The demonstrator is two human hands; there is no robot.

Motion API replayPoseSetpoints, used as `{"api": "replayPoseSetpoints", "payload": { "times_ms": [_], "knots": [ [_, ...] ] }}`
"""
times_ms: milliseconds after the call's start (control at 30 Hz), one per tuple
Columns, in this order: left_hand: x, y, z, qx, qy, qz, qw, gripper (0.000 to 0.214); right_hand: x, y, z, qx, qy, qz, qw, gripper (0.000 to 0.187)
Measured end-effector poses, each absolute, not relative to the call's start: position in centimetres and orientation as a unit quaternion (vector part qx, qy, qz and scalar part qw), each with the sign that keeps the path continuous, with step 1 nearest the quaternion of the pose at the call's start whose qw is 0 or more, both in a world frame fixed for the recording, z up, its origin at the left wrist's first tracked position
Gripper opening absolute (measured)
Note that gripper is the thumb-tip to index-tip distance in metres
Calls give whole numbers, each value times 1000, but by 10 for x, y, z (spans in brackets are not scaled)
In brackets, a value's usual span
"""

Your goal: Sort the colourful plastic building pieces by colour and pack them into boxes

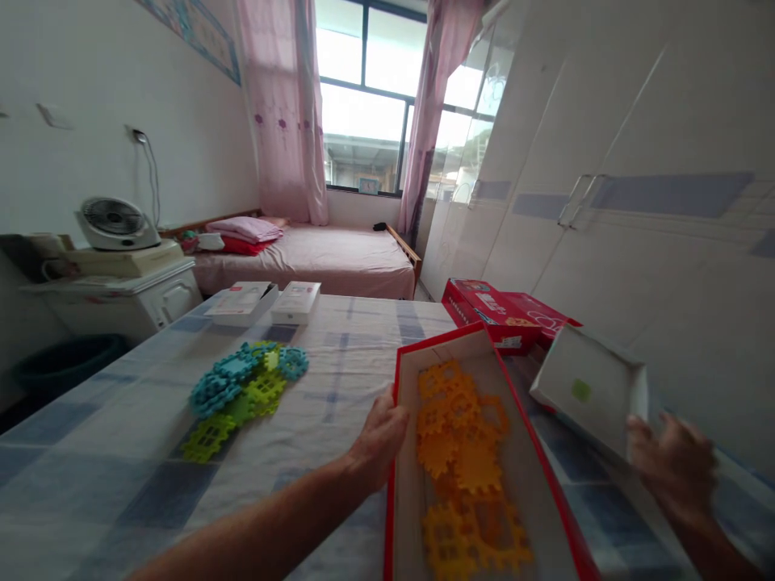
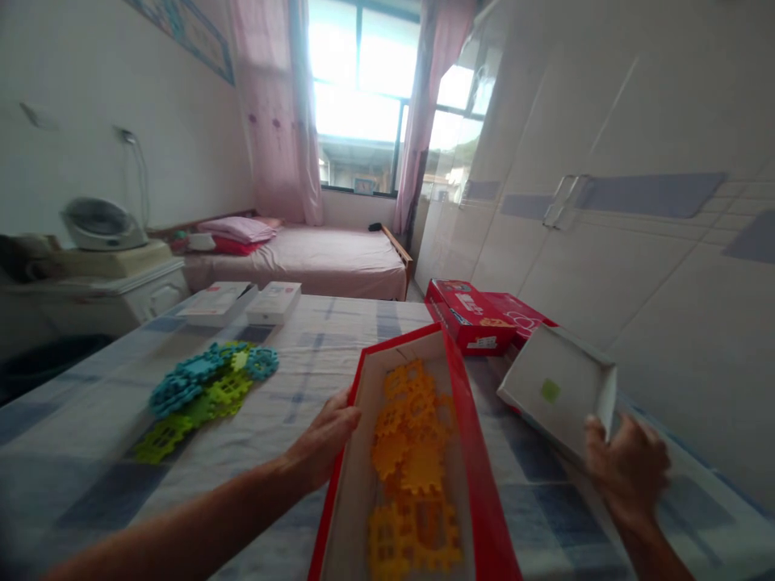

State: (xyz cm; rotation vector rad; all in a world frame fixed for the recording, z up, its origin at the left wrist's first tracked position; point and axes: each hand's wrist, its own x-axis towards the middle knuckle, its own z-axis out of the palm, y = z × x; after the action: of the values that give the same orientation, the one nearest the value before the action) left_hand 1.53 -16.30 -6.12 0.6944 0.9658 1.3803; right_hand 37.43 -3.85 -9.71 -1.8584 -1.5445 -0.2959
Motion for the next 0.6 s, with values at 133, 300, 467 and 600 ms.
{"api": "replayPoseSetpoints", "payload": {
  "times_ms": [133, 300, 467, 600],
  "knots": [
    [-14, -155, -58, 305, 407, 626, 591, 56, 285, -67, -74, -622, -621, 239, 412, 64],
    [-57, -141, -68, 260, 444, 676, 528, 51, 174, -111, -51, -379, -421, 781, 262, 62],
    [-94, -138, -93, 216, 468, 717, 469, 42, 115, -122, -39, -328, -319, 863, 215, 53],
    [-111, -147, -100, 203, 466, 759, 406, 28, 81, -119, -24, -332, -343, 841, 252, 48]
  ]
}}
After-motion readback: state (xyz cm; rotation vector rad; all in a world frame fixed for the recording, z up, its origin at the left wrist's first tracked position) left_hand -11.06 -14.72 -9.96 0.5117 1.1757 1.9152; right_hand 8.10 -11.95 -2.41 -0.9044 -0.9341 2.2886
